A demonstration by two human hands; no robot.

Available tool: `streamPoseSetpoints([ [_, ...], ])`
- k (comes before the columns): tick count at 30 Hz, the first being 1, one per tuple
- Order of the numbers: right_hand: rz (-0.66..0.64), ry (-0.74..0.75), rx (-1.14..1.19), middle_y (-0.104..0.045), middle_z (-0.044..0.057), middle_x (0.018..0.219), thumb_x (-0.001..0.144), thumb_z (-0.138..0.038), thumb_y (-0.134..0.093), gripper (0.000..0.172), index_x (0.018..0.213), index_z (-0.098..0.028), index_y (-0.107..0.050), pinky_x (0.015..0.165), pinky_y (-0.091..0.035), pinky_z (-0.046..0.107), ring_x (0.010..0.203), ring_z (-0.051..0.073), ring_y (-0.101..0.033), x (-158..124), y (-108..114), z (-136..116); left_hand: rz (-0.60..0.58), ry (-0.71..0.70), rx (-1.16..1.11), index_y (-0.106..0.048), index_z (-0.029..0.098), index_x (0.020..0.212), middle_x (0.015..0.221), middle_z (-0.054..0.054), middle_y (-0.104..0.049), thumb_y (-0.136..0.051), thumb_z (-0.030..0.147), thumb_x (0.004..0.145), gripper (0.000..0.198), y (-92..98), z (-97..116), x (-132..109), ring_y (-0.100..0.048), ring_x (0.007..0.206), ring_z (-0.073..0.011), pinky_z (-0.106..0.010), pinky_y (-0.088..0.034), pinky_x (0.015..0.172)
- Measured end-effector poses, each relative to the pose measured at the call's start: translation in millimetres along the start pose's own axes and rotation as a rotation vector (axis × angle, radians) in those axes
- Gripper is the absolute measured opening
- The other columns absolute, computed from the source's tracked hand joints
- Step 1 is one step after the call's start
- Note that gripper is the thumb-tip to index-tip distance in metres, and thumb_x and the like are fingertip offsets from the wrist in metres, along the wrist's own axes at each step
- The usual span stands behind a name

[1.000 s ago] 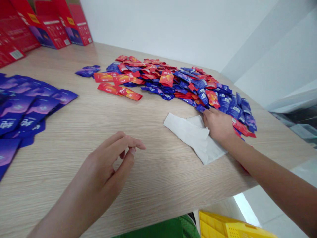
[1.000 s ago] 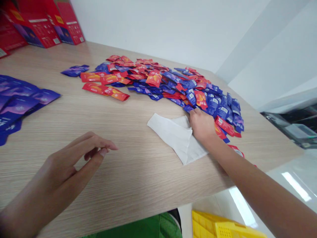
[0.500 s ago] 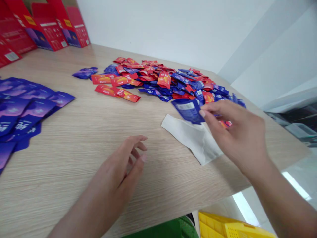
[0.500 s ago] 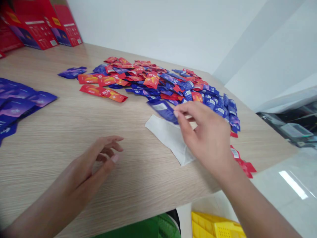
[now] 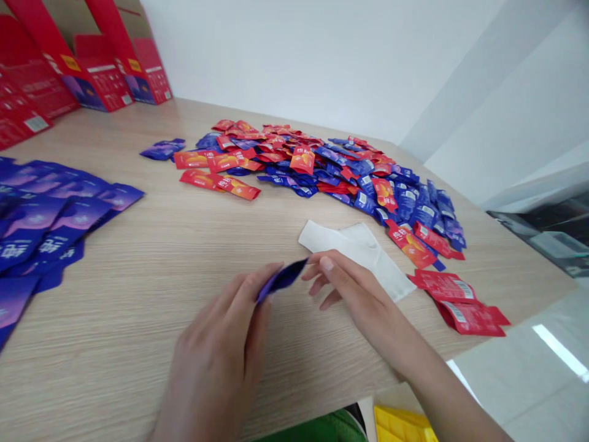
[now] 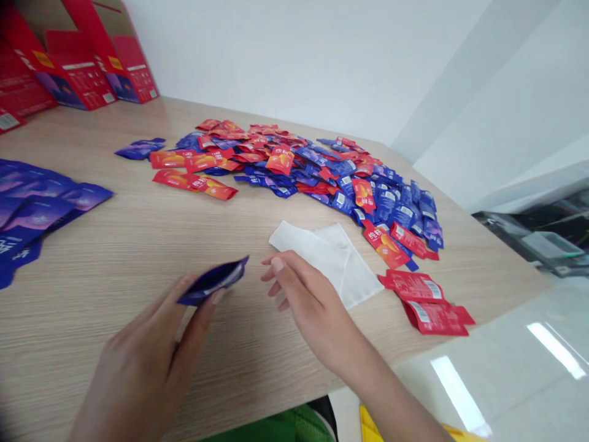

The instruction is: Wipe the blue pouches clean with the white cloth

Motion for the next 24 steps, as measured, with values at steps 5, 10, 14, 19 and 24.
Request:
streamPoseSetpoints([
  [5, -0.204, -0.246, 0.224, -0.078, 0.007, 0.09, 0.104, -0.069, -0.053, 0.059, 0.131, -0.019, -0.069, 0.056, -0.061, 0.029, 0.069, 0.02, -0.076, -9.2, -25.5, 22.7, -0.013, -0.3, 0.43, -0.062, 0.025, 0.146, 0.123, -0.011, -0.076, -0.055, 0.007, 0.096, 0.053, -11.7, 23.4, -9.7, -0.072, 0.1, -0.0313, -0.05, -0.062, 0.079],
  [10, -0.174, -0.253, 0.062, -0.076, 0.003, 0.094, 0.1, -0.044, -0.069, 0.042, 0.136, -0.023, -0.062, 0.053, -0.06, 0.026, 0.061, 0.015, -0.071, -6.5, -19.9, 34.8, -0.114, -0.362, 0.433, -0.059, 0.023, 0.15, 0.142, -0.013, -0.072, -0.057, 0.013, 0.097, 0.054, -34.7, 18.4, -20.7, -0.069, 0.123, -0.0332, -0.052, -0.065, 0.092],
  [14, -0.057, -0.179, -0.133, -0.077, 0.005, 0.106, 0.103, -0.04, -0.061, 0.04, 0.14, -0.025, -0.061, 0.053, -0.061, 0.029, 0.064, 0.016, -0.072, -6.3, 2.9, 28.3, -0.102, -0.383, 0.411, -0.057, 0.021, 0.153, 0.152, -0.011, -0.069, -0.052, 0.028, 0.105, 0.049, -35.6, 14.1, -27.7, -0.063, 0.138, -0.0314, -0.053, -0.061, 0.108],
  [19, 0.25, 0.086, -0.581, -0.077, 0.006, 0.102, 0.106, -0.043, -0.058, 0.031, 0.128, -0.026, -0.072, 0.071, -0.064, 0.037, 0.079, 0.022, -0.074, -16.9, 51.1, -14.1, -0.19, -0.238, 0.483, -0.054, 0.023, 0.157, 0.15, -0.012, -0.07, -0.047, 0.007, 0.097, 0.062, -40.1, -3.1, -28.5, -0.069, 0.128, -0.0304, -0.051, -0.064, 0.101],
  [24, 0.368, 0.264, -0.96, -0.067, 0.018, 0.149, 0.105, -0.049, -0.06, 0.048, 0.143, -0.019, -0.067, 0.117, -0.051, 0.065, 0.139, 0.039, -0.064, -20.3, 63.8, -7.8, -0.155, -0.308, 0.464, -0.055, 0.011, 0.153, 0.154, -0.015, -0.066, -0.048, 0.005, 0.093, 0.061, -37.2, -5.1, -39.0, -0.061, 0.14, -0.0325, -0.052, -0.062, 0.111],
])
Point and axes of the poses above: each hand's wrist, its own x-axis towards the middle knuckle, its own y-axis out of the back of the hand, z = x × y, the point moved 10 cm from there along x, towards the middle knuckle
